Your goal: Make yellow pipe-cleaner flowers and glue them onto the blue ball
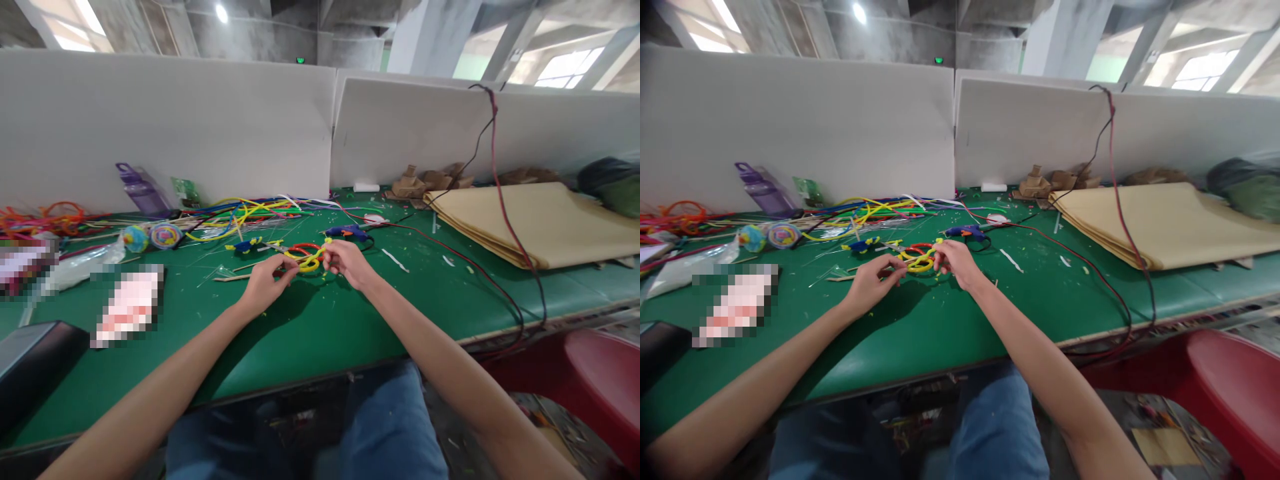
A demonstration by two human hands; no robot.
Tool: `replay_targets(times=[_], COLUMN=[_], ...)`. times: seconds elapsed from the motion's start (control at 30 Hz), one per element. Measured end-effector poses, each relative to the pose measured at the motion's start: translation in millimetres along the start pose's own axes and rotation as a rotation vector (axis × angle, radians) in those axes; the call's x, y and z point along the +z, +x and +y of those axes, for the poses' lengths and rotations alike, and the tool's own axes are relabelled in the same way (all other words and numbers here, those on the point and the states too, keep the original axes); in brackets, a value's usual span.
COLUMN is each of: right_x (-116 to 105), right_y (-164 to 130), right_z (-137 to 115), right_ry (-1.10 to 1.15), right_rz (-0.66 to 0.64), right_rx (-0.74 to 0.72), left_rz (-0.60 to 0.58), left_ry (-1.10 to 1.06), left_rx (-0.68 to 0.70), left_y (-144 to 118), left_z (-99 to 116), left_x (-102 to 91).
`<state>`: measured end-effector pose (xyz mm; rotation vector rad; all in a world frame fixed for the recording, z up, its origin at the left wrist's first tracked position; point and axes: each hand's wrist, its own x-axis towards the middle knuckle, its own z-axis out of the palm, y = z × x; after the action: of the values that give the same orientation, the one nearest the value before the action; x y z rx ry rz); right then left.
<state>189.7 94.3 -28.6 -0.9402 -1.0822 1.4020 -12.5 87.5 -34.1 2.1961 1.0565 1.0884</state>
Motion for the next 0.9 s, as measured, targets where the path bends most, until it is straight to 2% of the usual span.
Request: replay_targets(times=[0.1,0.27,0.37,0.47,0.57,0.67,0.77,0.83,0.9], right_x=[-2.9,-7.6,-7.1,-5.4,-4.5,-5.0,-6.0,-6.3,-5.9], right_y=[0.3,2.6,3.3,4.4,6.3,8.4,10.5,11.8,12.6], right_z=[0.3,-5.0,-7.7,-5.4,0.9,7.1,10.9,12.4,13.2], right_ry=[-0.001,0.243,0.349,0.360,0.294,0.164,0.088,0.086,0.103], right_rz=[-0.041,-0.075,-0.046,0.044,0.172,0.319,0.432,0.428,0.349], right_rx=[-0.005,0.032,0.082,0.062,-0.035,-0.125,-0.179,-0.186,-0.159], left_rz=[-0.021,-0.094,-0.153,-0.200,-0.186,-0.179,-0.249,-0.272,-0.228], left_ry=[-0.017,-0.196,-0.321,-0.344,-0.190,0.106,0.397,0.489,0.454], left_rx=[0.008,-0.062,-0.133,-0.141,-0.009,0.250,0.475,0.517,0.440], left_y=[0.4,1.0,2.4,2.5,0.3,-2.8,-5.1,-5.9,-5.9], left_z=[-0.9,1.5,2.3,2.8,5.1,8.5,9.9,9.3,8.5], left_x=[-0.5,-0.4,-1.0,-0.9,0.0,-0.1,-0.1,1.4,4.0])
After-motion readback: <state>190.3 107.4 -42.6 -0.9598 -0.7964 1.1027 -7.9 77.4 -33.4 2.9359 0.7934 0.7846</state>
